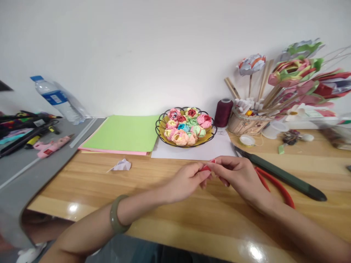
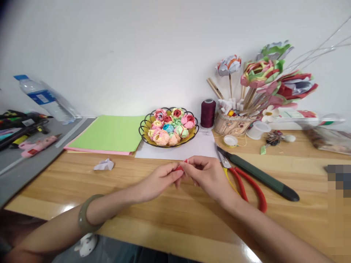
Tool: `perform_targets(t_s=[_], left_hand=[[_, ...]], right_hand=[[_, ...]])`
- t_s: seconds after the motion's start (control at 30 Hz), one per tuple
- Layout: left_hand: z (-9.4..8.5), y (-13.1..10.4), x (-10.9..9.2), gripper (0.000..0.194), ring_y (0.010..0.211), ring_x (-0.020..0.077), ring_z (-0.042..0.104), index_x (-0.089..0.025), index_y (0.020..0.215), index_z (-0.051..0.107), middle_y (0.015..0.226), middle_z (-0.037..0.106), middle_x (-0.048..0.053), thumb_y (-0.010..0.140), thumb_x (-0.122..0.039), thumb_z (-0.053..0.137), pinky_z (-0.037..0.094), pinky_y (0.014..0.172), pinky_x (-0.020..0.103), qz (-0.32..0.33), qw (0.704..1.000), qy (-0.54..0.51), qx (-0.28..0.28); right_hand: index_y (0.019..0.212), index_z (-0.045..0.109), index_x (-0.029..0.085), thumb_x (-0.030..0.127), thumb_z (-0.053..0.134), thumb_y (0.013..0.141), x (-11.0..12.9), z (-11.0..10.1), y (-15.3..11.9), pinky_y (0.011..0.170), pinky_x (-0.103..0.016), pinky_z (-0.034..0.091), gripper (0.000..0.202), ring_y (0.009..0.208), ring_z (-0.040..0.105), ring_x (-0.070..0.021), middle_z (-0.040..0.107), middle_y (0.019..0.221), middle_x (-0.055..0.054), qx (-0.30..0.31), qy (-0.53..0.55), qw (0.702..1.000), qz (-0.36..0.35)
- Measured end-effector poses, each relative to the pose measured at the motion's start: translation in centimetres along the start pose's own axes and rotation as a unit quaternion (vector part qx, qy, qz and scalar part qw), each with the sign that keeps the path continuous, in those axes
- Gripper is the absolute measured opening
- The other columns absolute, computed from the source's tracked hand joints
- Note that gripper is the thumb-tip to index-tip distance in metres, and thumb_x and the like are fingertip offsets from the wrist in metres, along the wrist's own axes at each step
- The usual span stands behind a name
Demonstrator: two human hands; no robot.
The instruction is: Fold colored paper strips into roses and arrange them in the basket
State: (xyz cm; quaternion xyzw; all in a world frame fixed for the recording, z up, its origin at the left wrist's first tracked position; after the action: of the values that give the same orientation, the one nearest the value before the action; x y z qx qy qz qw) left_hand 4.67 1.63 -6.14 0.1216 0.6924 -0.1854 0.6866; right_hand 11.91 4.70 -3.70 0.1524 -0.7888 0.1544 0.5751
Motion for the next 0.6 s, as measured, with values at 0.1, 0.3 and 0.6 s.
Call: perform_targets(t_s=[0.1,0.3,0.6], left_hand=[[1.1,-0.2,0.7,0.031,0.046,0.006,0.033,-0.015,0.071,0.047,0.054,0.036,-0.007,0.082,-0.044,0.048,0.035,0.048,0.022,-0.06,0.989,-0.122,0.052],[3.3,-1.2,1.0,0.032,0.043,0.0039,0.036,-0.013,0.071,0.05,0.055,0.038,-0.006,0.077,-0.042,0.06,0.038,0.046,0.02,-0.136,0.925,-0.308,0.175],[3.3,-1.3,1.5,0.027,0.051,0.0091,0.048,-0.012,0.087,0.055,0.059,0.044,-0.003,0.081,-0.038,0.056,0.048,0.054,0.027,-0.132,0.911,-0.344,0.184]], right_hand=[[0.07,0.067,0.016,0.042,0.067,0.069,-0.8,0.6,0.3,0.04,-0.022,0.021,0.026,0.042,0.03,-0.0044,0.048,0.049,0.004,0.032,0.082,0.996,0.027],[0.072,0.068,0.015,0.044,0.07,0.066,-1.2,2.0,0.3,0.037,-0.021,0.014,0.03,0.038,0.025,-0.0021,0.047,0.048,0.005,0.111,0.193,0.974,0.049],[0.061,0.06,0.014,0.043,0.072,0.067,-2.2,1.3,0.4,0.04,-0.02,0.015,0.031,0.037,0.028,-0.0015,0.041,0.041,0.007,0.072,0.25,0.96,0.107]])
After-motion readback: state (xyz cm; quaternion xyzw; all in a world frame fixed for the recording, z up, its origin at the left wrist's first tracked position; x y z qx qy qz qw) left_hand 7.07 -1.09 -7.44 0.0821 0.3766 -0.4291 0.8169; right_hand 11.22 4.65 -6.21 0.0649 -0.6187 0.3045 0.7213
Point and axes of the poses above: each hand's wrist, its own y-axis towards the middle knuckle, its own z-axis out of the palm, x = y × z, the point moved 10 cm from there along y, towards the middle knuckle
